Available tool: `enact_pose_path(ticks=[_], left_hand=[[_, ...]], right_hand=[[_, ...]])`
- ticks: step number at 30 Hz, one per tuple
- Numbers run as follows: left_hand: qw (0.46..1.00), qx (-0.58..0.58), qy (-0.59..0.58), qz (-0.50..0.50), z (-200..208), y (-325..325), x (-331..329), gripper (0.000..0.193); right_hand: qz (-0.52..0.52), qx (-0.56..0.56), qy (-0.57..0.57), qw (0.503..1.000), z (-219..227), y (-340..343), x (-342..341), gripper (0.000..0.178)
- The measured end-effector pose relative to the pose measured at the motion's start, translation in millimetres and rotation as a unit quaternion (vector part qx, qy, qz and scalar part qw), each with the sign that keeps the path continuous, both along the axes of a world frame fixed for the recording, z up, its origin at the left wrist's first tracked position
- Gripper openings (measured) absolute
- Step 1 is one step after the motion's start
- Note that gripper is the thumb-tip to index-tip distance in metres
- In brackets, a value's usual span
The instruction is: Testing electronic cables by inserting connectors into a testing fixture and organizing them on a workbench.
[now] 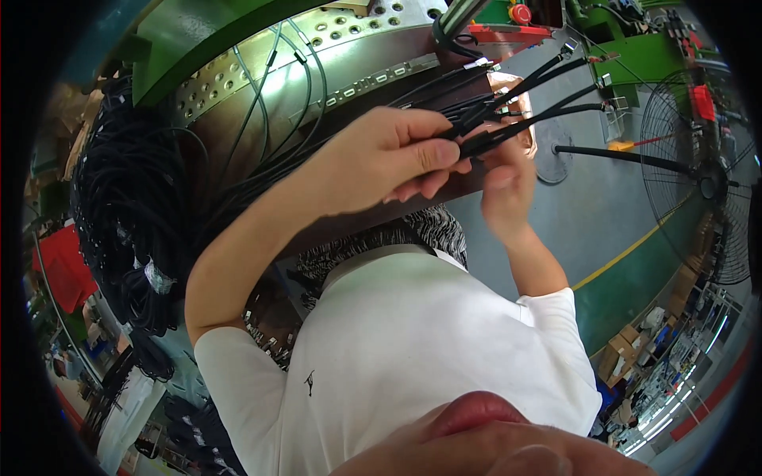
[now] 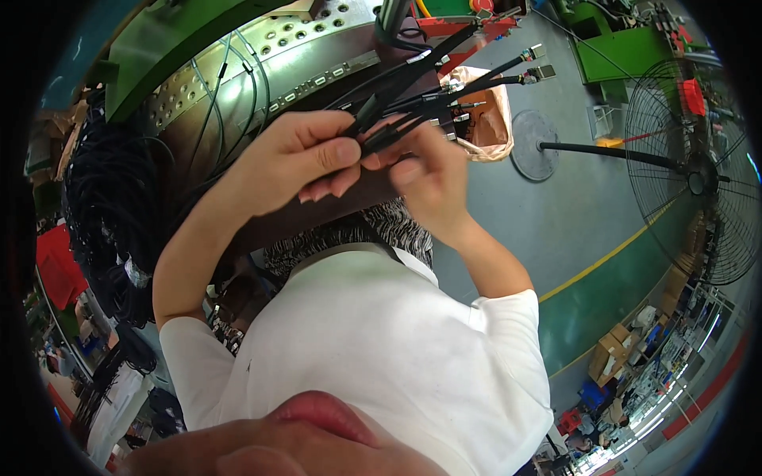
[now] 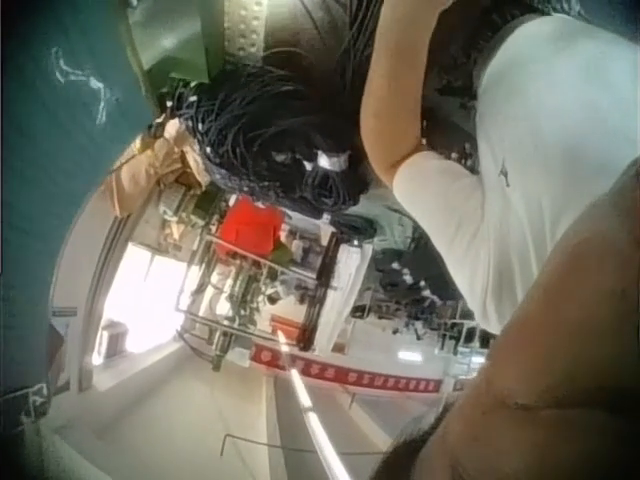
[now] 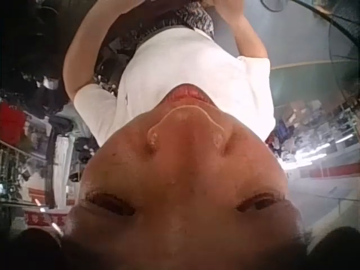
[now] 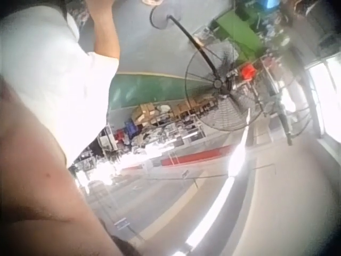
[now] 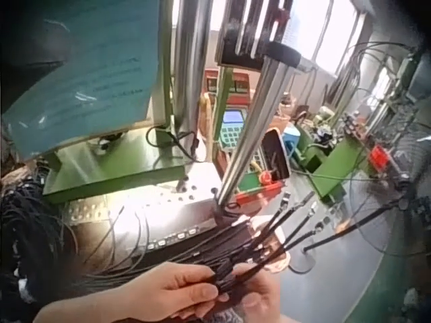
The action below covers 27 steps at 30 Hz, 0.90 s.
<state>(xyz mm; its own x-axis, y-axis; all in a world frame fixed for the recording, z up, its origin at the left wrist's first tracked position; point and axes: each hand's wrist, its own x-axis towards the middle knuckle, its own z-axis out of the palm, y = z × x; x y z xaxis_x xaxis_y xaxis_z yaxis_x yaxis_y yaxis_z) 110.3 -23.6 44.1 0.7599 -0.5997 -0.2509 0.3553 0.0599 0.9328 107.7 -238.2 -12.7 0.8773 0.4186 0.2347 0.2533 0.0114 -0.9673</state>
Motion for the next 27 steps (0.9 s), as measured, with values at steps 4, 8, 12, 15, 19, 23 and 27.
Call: enact_pose_path(ticks=[4,8,12,15,19,23,27], left_hand=[[0.993,-0.002,0.033,0.112,-21,-11,-51,0.031],[0.953,-0.056,0.108,0.276,-37,-25,-83,0.026],[0.95,-0.051,0.077,0.298,-53,-6,-104,0.027],[0.932,-0.049,0.106,0.343,-54,3,-121,0.028],[0.916,-0.078,0.114,0.376,-50,1,-126,0.031],[0.901,-0.073,0.139,0.405,-55,2,-128,0.029],[0.899,-0.117,0.168,0.387,-57,2,-136,0.02]], right_hand=[[-0.009,0.19,0.154,0.97,32,25,28,0.064],[0.065,0.104,0.225,0.967,27,62,7,0.037],[0.214,-0.039,0.055,0.975,15,78,35,0.043],[0.108,-0.205,-0.337,0.913,-9,80,93,0.031],[0.146,-0.308,-0.321,0.884,-18,77,90,0.026],[0.117,-0.254,-0.345,0.896,-13,85,65,0.032],[0.053,-0.224,-0.515,0.826,1,94,65,0.032]])
